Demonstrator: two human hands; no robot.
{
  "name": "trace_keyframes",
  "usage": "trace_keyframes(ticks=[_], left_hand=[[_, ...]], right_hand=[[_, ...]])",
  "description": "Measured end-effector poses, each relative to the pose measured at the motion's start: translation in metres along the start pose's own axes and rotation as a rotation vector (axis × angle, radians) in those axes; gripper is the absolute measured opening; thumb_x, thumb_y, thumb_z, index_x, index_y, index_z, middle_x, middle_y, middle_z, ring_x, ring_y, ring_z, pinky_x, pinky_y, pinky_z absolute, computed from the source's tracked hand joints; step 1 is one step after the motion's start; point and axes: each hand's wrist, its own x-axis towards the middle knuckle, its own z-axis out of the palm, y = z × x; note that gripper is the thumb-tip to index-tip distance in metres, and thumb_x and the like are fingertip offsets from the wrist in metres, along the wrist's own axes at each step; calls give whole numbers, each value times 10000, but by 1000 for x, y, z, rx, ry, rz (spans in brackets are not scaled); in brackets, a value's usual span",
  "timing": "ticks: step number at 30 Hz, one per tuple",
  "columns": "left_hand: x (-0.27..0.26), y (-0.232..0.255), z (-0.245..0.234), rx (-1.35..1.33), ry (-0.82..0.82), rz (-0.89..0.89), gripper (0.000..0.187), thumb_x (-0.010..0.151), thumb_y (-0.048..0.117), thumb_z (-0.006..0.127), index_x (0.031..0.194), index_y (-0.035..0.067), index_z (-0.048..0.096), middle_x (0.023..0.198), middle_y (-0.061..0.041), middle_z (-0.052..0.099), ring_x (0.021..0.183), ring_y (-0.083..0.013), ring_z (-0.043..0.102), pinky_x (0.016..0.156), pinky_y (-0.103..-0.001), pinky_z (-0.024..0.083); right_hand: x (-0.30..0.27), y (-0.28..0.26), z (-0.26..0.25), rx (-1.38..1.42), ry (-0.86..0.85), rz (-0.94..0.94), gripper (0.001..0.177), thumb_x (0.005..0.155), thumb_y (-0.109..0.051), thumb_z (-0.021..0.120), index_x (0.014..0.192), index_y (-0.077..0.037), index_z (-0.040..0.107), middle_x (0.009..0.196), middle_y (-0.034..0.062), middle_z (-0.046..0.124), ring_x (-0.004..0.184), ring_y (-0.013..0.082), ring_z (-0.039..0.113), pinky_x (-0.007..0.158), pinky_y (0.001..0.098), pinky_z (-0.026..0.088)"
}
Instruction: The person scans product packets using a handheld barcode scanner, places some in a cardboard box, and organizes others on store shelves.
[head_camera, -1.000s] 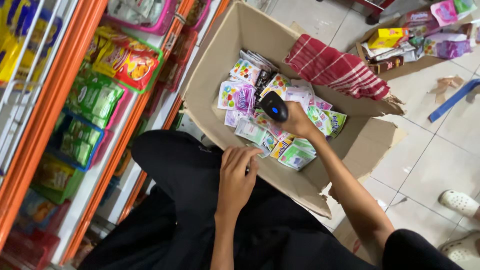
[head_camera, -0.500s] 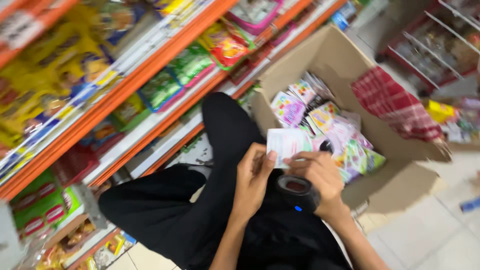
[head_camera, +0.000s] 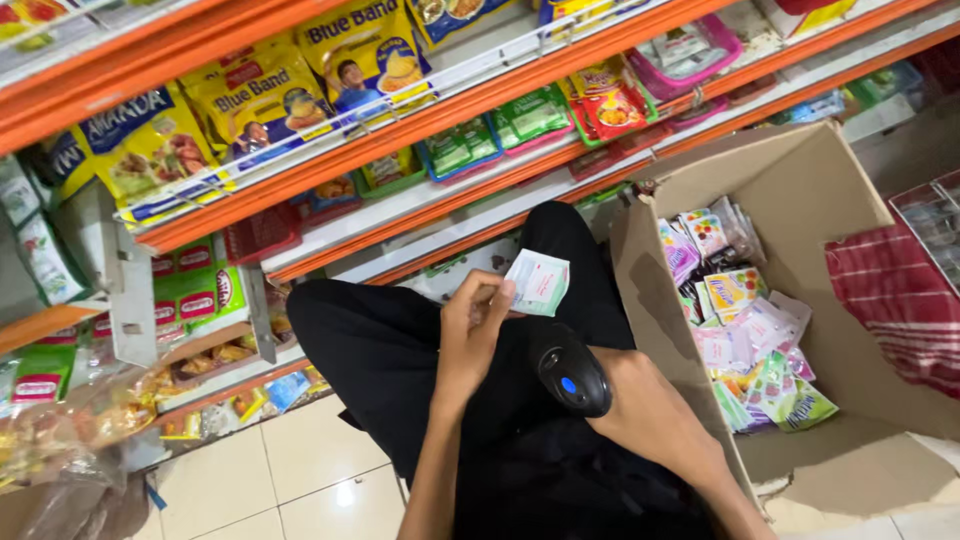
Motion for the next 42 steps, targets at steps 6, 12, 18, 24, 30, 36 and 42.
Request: trace_keyframes(ticks=[6,12,18,24,30,36,42], left_hand=[[-4,7,-36,-60,199,-108,194,1075,180,624,1048,-12,635,905,-82,699,794,-156,587,718,-338,484],[2,-53,-97,-152,101,-61,203,1096,191,595,1217,36,644,1088,-73,734,945,-239,718,832,-389,577],[-2,-62,-114,-883,299,-453,291,941,76,562,1220,69,643,1067,-43,764,950,-185,744,864,-374,556],[16,-11,-105,419,13,-170,249,1039,212,637,1000,-33,654,768,-127,705,646,-239,638,670,-355,544],[36,24,-86,248,-6,-111,217,960,208,708,991,-5,738,804,-71,768,773,-139,728,683,-299,554],[45,46,-67,37,-70,71,126,914,95,772,955,4,696,894,-43,753,852,-121,730,778,-279,595],[44,79,-66,-85,13,-66,397,794,56,844,780,52,448,774,-38,723,772,-98,724,689,-258,591]], right_hand=[[11,-3,2,137,67,-65,193,697,-84,800,830,7,694,667,125,722,539,226,672,535,359,534],[42,-6,-1,24,139,-47,301,719,-192,903,710,9,679,579,102,660,468,174,571,480,355,470],[77,-12,2,-9,199,-327,238,740,-178,860,794,-22,687,654,55,689,527,115,637,509,314,503],[100,-22,11,29,187,-166,274,709,-168,888,838,-14,701,658,80,703,557,185,650,553,342,522],[113,-39,11,74,185,-413,280,784,-135,830,975,-3,672,1057,134,655,851,191,673,741,304,529],[108,8,22,246,16,-49,324,770,-146,882,1022,-16,725,897,68,750,806,126,675,727,297,565],[121,26,34,399,206,3,368,720,-120,870,1033,-41,693,925,-6,706,845,87,658,735,289,562]])
